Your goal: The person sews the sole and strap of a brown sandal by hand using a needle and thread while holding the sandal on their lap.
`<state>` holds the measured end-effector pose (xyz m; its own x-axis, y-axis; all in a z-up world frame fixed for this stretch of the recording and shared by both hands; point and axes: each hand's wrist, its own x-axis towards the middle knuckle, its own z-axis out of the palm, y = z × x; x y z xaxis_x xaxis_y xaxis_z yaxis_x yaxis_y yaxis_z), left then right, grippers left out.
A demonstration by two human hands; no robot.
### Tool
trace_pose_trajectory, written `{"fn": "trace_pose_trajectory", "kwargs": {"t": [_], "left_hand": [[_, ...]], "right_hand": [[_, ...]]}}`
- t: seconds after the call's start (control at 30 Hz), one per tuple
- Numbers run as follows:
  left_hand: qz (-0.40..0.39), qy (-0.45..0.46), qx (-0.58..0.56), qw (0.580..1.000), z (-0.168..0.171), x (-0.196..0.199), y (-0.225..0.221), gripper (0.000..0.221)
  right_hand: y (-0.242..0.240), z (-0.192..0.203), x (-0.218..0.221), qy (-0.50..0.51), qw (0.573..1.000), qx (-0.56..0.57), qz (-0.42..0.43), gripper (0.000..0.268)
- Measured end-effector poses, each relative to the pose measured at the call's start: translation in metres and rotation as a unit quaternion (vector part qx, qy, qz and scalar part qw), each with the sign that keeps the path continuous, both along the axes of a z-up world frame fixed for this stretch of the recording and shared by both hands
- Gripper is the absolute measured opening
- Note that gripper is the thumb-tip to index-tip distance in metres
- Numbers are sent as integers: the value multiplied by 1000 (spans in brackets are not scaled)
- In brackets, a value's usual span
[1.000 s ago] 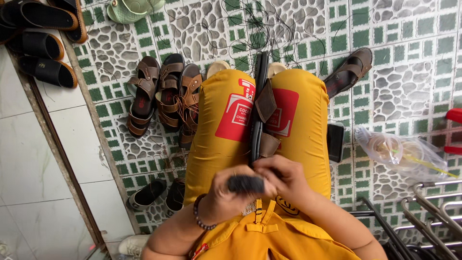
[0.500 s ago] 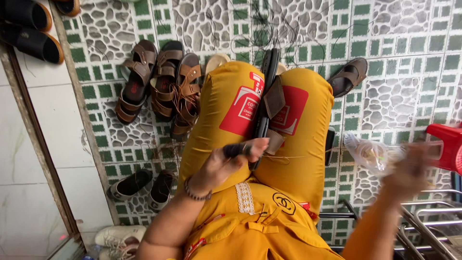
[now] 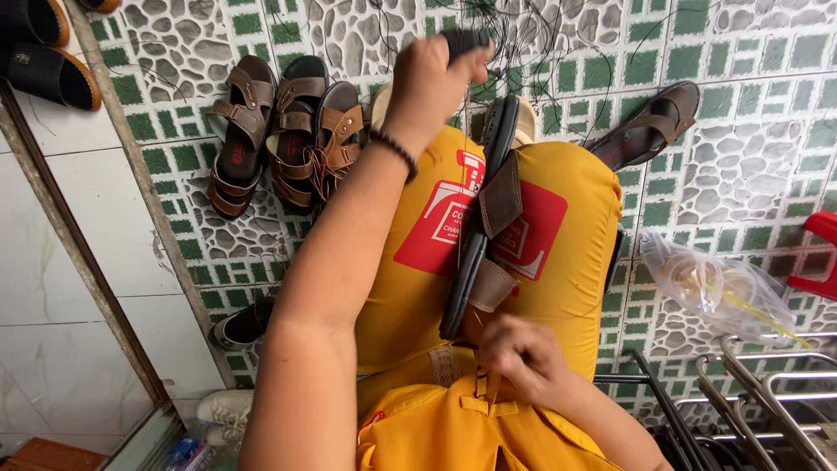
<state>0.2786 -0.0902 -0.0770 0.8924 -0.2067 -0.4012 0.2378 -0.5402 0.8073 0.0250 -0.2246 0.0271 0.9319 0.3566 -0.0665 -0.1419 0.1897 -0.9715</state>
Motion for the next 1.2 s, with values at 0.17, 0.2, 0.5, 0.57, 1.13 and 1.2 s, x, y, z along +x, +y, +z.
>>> {"fn": "trace_pose_trajectory", "kwargs": {"t": [0.17, 0.2, 0.5, 0.57, 1.13, 1.2], "left_hand": [[25, 10, 43, 999, -11, 23, 16, 26], [-57, -3, 9, 998, -7, 25, 34, 36], [48, -201, 246, 947, 84, -97, 154, 61], [75, -320, 21, 944, 104, -158, 103, 77], [-89, 64, -372, 922, 54, -205, 138, 63], [-56, 71, -364, 927, 55, -202, 130, 53]], "right_hand": [[-4, -4, -4, 1, 996, -78, -32, 28], [-17, -7, -13, 31, 997, -60, -40, 27], [-85, -23, -82, 202, 948, -202, -139, 21], [-74, -20, -74, 183, 952, -220, -107, 19], [-54, 32, 30, 54, 931, -331, 145, 65], [-26, 30, 63, 81, 937, -285, 186, 62]]}}
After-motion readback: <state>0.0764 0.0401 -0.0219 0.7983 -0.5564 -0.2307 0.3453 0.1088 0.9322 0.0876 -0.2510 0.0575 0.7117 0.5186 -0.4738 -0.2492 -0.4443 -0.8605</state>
